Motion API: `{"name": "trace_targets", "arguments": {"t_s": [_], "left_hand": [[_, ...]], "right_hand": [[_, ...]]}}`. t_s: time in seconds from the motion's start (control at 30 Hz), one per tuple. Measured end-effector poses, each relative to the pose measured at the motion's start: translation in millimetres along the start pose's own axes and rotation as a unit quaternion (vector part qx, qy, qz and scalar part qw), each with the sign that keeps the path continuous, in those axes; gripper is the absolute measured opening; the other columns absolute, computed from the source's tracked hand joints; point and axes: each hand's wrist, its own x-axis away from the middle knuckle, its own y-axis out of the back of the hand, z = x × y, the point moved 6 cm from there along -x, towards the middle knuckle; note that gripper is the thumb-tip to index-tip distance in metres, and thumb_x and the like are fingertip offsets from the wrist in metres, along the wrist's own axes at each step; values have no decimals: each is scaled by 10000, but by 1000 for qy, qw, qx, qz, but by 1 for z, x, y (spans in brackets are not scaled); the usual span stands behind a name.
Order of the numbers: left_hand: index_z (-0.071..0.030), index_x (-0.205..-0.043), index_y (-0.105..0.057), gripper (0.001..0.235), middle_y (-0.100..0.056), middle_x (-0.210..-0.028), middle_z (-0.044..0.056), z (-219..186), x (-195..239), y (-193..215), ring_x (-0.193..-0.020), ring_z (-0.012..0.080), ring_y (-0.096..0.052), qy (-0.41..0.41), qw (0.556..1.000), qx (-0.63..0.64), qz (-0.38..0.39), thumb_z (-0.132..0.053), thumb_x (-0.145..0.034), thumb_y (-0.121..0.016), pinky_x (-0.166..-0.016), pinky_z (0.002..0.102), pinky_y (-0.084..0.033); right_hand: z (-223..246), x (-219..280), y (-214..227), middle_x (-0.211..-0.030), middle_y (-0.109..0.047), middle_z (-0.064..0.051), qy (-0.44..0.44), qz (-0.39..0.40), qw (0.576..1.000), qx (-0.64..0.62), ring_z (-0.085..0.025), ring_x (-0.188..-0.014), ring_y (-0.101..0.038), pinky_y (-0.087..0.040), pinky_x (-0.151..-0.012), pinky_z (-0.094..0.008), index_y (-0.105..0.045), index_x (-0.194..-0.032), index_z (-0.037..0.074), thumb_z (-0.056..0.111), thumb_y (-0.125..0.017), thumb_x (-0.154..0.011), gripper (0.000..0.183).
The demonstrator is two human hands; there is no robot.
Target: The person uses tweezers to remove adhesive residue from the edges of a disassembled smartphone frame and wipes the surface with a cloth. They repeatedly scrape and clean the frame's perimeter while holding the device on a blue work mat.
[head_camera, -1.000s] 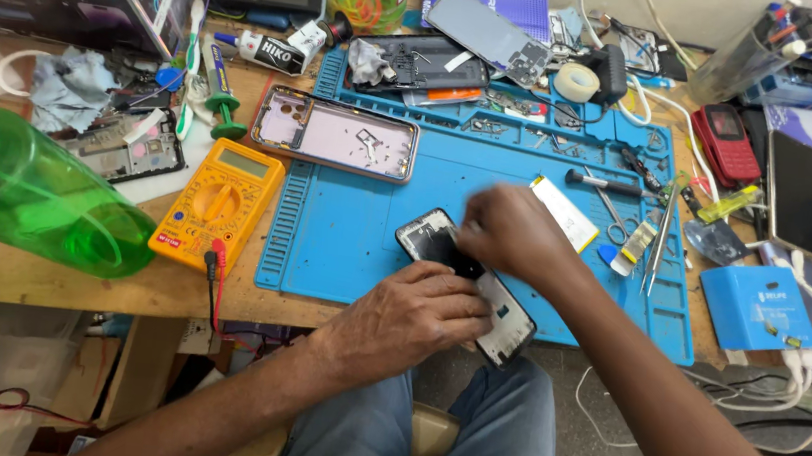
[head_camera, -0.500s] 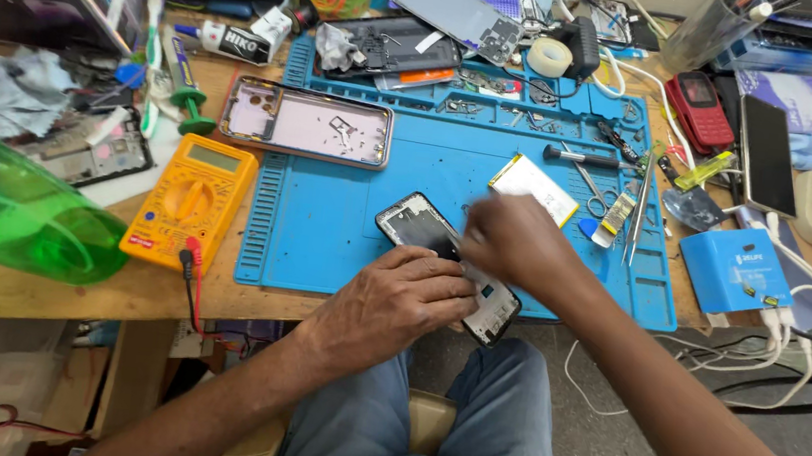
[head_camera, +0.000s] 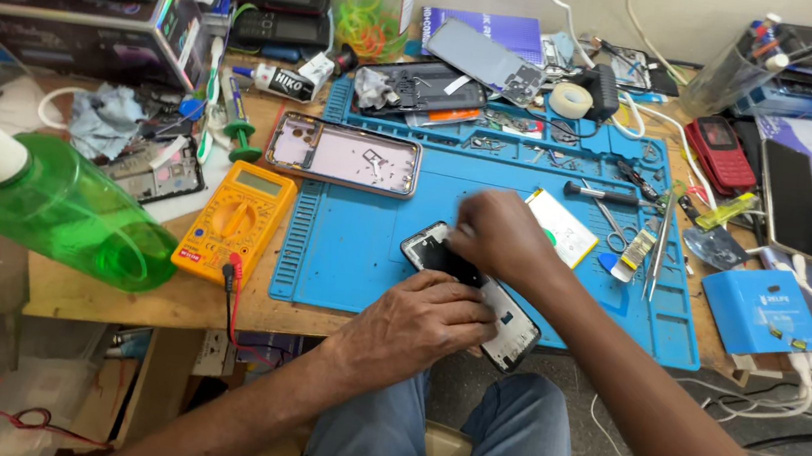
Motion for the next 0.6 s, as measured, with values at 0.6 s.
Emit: {"name": "trace_targets", "arguments": {"t_s": [0.6], "left_hand": [[-121,-1132,-725,249,-716,-1198,-1,-1,7,6,-1250,185,-633,-2,1000,10,-16,-158,-898,-646,-1096,375,-466]], "right_hand": [[-12,18,-5,-721,-735,-176,-54,94,994,27,-337,-675,-739,-586,-670,-433,-772,-776,53,184,-761,-718,143]]}}
